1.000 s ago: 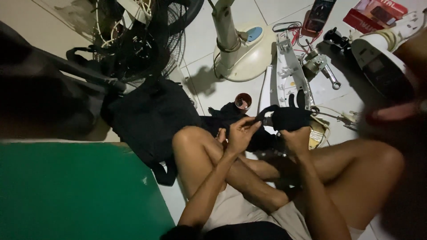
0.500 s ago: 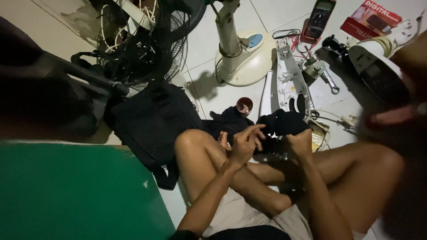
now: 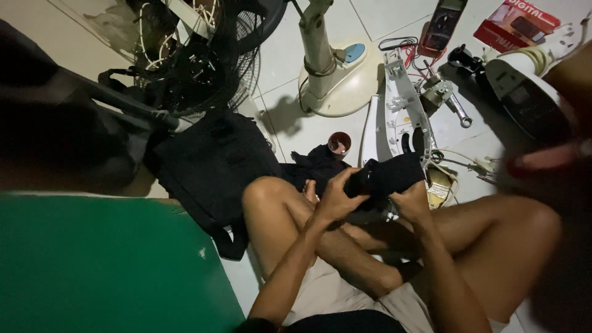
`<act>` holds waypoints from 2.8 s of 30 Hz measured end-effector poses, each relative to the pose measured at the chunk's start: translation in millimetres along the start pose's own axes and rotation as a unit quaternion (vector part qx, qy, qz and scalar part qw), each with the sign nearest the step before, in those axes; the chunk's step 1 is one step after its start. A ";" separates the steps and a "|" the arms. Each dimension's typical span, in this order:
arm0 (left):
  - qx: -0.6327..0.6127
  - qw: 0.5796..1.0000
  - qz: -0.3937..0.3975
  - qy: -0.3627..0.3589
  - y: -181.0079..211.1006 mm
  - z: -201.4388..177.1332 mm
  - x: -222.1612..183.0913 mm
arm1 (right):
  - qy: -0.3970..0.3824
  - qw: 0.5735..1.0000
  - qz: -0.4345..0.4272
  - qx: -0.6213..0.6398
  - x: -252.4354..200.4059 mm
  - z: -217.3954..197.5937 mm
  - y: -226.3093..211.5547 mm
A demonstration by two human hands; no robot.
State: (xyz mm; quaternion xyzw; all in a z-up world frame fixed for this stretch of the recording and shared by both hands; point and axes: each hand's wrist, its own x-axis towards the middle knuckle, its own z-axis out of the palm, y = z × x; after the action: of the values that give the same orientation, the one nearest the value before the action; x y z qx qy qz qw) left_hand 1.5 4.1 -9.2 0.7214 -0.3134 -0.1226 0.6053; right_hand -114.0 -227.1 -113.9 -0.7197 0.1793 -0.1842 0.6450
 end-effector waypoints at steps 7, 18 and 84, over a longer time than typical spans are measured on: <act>-0.054 0.998 -0.027 0.004 2.3 -3.4 2.2 | -0.005 0.999 0.029 0.028 3.0 2.5 -14.9; -0.134 0.990 -0.044 0.028 0.6 -11.2 7.2 | 0.113 0.978 0.134 0.113 5.5 -3.8 -16.8; 0.192 0.958 0.211 -0.008 -34.2 19.7 74.1 | 0.076 0.993 -0.079 0.049 25.9 27.2 -46.8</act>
State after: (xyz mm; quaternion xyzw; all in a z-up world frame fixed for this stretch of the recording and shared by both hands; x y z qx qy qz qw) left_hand 58.3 -53.6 -31.4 0.7406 -0.4808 0.0649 0.4648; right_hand -77.1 -211.6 -69.2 -0.6831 0.1608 -0.2974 0.6473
